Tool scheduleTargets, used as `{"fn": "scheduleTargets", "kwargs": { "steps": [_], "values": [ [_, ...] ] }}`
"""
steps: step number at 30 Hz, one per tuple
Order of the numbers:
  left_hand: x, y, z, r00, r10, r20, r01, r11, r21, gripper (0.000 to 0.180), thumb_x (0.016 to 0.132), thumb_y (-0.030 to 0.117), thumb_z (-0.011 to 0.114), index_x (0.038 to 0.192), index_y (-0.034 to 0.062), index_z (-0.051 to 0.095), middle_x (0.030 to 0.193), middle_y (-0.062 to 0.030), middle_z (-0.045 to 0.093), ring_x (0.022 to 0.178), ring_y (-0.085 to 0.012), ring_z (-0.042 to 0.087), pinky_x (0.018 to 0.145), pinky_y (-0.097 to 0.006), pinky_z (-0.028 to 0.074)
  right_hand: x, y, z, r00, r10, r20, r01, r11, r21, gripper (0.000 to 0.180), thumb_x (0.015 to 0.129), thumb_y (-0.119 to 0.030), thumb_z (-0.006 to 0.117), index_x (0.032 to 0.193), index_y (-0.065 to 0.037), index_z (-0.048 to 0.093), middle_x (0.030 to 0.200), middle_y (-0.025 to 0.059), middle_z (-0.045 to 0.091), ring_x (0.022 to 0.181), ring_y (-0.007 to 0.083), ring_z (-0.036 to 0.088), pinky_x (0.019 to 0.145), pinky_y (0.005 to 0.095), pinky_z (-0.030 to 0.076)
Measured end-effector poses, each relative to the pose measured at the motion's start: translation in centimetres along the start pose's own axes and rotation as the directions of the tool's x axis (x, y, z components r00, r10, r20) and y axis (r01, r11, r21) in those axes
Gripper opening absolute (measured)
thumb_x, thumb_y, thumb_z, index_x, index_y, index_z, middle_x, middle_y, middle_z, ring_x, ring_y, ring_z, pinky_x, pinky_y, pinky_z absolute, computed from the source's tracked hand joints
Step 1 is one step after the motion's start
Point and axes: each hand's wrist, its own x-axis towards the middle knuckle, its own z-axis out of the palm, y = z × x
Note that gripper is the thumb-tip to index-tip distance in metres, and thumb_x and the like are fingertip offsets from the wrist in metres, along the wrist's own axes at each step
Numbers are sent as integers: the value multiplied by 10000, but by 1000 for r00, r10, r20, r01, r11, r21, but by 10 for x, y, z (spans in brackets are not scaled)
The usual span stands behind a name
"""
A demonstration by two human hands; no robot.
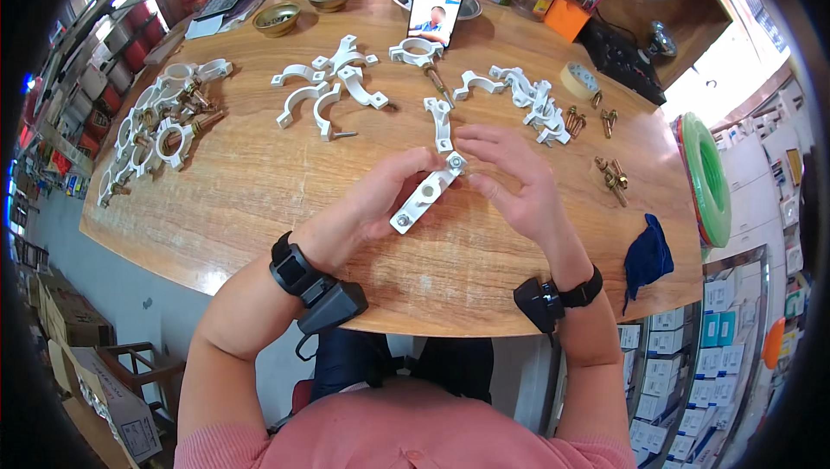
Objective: The person assembles a white plastic pipe clamp by picking up a clamp half and inserting a metal bolt through the side hole. They then pick up a small metal nut and thread it onto the bolt by hand, rotating it to secure the clamp.
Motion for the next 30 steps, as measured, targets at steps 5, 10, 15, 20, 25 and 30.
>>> {"fn": "scheduleTargets", "kwargs": {
  "steps": [5,10,15,20,25,30],
  "values": [
    [1,4,-1,997,-42,-61,41,999,-23,268,801,250,438,885,27,560,747,-38,576,561,-97,530,454,-217,446,3,-5,-5,991,-126,51,132,982,-138,292,703,-64,611,991,-35,572,1056,110,545,1008,280,479,877,363,359],
    [0,4,3,994,0,-108,4,999,34,251,776,249,483,845,24,568,650,-26,545,480,-92,496,374,-220,403,4,-10,1,996,-91,9,91,990,-108,280,707,-55,605,983,-29,568,1085,113,527,1009,281,475,885,364,356],
    [1,2,-2,994,28,-109,-23,999,43,247,779,257,498,844,30,569,640,-17,539,478,-85,491,367,-214,387,3,-9,2,999,-50,-2,50,996,-77,265,708,-39,603,970,-13,572,1071,116,535,1001,281,479,857,352,381],
    [3,2,-8,1000,1,10,-2,989,150,278,821,280,439,953,60,546,772,-25,573,655,-94,529,504,-229,450,2,-9,3,997,-64,-35,59,991,-123,232,701,-21,601,933,-10,584,1043,116,551,970,276,500,838,347,392],
    [5,0,-3,994,45,-102,-38,997,69,253,802,275,463,821,47,571,613,13,528,457,-67,462,370,-207,364,2,-7,3,998,-64,28,67,987,-149,250,704,-31,601,953,-15,575,1059,122,543,986,280,494,856,352,384],
    [3,0,1,987,79,-142,-63,991,116,237,779,248,489,821,29,569,646,-4,540,482,-74,479,385,-212,382,-1,-3,6,997,-75,-18,71,984,-164,265,699,-36,606,962,-32,575,1044,121,548,993,285,493,863,360,381]
  ]
}}
